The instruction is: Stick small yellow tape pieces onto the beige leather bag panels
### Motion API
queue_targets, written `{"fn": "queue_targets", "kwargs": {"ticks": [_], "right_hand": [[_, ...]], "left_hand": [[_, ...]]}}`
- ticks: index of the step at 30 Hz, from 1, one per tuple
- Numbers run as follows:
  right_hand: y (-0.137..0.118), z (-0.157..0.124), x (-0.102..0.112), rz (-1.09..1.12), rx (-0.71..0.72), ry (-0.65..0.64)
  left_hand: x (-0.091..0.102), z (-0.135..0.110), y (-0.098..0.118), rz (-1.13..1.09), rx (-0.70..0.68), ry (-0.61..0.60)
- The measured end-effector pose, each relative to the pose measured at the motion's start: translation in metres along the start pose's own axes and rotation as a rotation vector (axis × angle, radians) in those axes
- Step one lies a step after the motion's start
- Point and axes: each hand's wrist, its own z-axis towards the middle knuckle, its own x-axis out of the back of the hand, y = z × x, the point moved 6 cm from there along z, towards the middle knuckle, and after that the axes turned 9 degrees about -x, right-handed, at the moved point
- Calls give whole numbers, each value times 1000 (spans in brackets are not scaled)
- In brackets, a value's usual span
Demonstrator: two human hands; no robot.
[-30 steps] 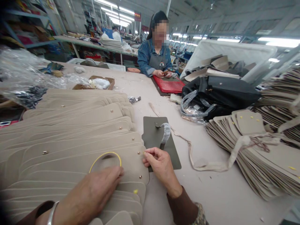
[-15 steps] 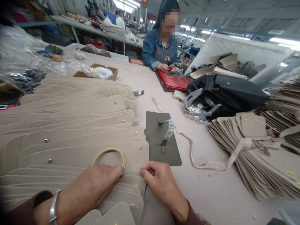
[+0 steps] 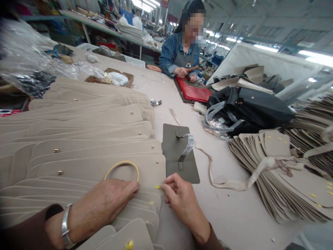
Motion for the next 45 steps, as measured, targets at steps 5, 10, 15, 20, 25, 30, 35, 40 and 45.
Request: {"fn": "queue_targets", "kwargs": {"ticks": [5,10,15,20,25,30,35,40,45], "right_hand": [[-11,-10,-4,-159,224,83],[-18,-6,-9,-235,206,150],[-27,1,-10,-232,136,138],[-25,3,-13,-191,31,-65],[-41,0,-2,-183,179,-12],[-72,-15,2,59,551,188],[-89,-25,-14,-23,859,249],[-93,-26,-21,-150,894,337],[-91,-29,-19,-139,855,443]], "left_hand": [[-1,1,-1,13,3,8],[-1,0,-1,-6,-7,15],[5,-2,2,-16,-23,70],[14,-6,2,-56,-100,278],[33,-14,5,-4,-216,577],[36,-15,3,59,-223,630],[29,-12,2,115,-172,628],[28,-11,2,54,-135,581],[25,-10,2,-38,-106,504]]}}
